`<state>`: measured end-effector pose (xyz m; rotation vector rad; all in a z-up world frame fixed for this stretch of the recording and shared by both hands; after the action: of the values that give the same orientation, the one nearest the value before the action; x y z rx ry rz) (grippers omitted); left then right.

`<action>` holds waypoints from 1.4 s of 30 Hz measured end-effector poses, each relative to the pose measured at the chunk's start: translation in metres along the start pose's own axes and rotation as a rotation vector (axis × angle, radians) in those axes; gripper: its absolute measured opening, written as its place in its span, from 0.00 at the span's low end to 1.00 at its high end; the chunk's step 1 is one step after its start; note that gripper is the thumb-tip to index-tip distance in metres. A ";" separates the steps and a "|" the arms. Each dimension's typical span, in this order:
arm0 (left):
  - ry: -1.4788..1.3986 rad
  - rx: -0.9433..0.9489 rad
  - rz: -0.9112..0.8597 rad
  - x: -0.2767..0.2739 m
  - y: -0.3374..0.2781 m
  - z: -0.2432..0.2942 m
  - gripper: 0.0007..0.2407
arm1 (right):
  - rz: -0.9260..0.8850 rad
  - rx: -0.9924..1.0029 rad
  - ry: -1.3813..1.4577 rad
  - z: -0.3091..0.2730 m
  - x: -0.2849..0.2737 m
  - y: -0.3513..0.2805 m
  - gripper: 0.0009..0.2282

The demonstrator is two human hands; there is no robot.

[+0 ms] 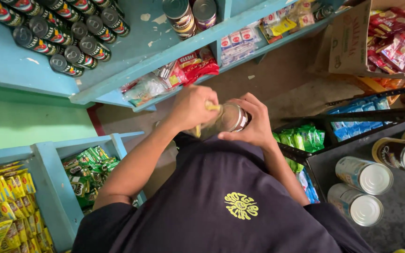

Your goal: Wiping canned goods with a cloth and organizing them on store shelves.

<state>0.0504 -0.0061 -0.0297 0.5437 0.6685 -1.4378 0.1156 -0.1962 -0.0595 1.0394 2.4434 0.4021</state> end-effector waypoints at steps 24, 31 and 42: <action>0.078 -0.119 -0.136 -0.001 -0.006 -0.003 0.05 | -0.002 -0.034 0.013 -0.010 0.001 0.000 0.35; -0.096 -0.187 -0.038 0.003 0.007 0.017 0.06 | 0.018 -0.018 0.059 -0.008 0.007 -0.004 0.35; -0.031 -0.134 -0.065 -0.010 0.005 0.026 0.06 | 0.056 -0.004 0.101 -0.003 0.006 -0.005 0.37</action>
<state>0.0579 -0.0174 -0.0045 0.3981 0.7575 -1.4472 0.1074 -0.1955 -0.0608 1.1127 2.5057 0.4886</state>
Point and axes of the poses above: each hand's wrist, its own y-axis towards the middle knuckle, its own x-axis out of the palm, z = x × y, the point moved 3 cm from there along y, towards the middle knuckle, and after that the axes turned 2 degrees about y, right-handed, at the moved point
